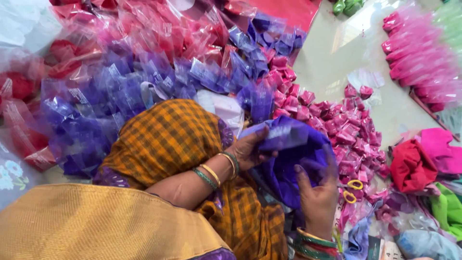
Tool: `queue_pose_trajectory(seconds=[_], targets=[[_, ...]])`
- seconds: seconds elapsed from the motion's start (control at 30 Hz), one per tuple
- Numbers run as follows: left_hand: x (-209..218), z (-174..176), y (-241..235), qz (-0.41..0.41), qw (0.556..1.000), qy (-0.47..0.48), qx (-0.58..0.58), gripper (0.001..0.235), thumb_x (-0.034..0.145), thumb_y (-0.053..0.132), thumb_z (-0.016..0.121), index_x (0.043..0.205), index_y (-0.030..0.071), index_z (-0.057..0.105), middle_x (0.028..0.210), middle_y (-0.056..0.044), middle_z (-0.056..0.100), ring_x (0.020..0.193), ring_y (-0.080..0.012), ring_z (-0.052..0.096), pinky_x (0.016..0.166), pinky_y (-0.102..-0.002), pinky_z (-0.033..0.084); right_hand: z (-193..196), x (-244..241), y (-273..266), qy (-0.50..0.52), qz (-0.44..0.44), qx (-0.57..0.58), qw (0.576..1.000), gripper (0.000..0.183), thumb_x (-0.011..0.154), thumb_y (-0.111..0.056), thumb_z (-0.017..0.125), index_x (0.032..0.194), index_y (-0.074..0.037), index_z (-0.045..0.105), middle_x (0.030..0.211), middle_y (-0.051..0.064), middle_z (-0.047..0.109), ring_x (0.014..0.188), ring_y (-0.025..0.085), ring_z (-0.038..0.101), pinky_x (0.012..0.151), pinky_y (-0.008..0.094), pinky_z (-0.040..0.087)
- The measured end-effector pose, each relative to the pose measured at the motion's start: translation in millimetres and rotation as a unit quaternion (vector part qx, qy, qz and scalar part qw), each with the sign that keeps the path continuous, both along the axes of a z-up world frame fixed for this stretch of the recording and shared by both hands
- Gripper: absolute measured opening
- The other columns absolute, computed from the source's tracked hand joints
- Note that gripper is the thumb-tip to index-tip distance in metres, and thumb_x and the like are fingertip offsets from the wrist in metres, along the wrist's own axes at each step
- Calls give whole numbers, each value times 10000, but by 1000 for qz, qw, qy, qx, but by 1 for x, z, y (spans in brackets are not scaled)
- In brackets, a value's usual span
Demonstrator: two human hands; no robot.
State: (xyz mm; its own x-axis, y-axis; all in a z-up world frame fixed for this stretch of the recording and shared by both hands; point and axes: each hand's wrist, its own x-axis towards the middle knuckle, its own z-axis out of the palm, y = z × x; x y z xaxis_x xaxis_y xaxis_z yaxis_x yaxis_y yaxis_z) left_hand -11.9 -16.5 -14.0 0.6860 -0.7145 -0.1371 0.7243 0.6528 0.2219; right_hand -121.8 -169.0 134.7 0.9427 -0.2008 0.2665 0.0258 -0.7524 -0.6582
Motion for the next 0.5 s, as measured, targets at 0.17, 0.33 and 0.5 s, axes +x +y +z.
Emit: queue_pose_trajectory(seconds=[0.17,0.33,0.5], targets=[[0,22,7,1,999,-38,11,553,832,428,837,1265,143,645,1054,-29,738,867,-173,730,588,-234,531,15,35,17,81,108,310,941,726,881,-19,758,1493,-185,404,1082,124,680,884,165,728,719,311,630],[7,20,8,41,998,-53,-3,538,884,325,847,1328,121,623,1089,-35,713,904,-164,717,605,-246,533,24,86,5,155,115,221,956,350,923,-44,700,1253,-14,585,1029,72,753,869,120,747,694,279,629],[15,40,14,103,994,-31,-28,636,914,329,742,1435,142,428,1284,-145,664,1065,-310,732,718,-347,633,63,169,-15,132,86,81,984,131,964,-91,659,1034,-2,725,830,43,734,704,89,676,611,246,538]])
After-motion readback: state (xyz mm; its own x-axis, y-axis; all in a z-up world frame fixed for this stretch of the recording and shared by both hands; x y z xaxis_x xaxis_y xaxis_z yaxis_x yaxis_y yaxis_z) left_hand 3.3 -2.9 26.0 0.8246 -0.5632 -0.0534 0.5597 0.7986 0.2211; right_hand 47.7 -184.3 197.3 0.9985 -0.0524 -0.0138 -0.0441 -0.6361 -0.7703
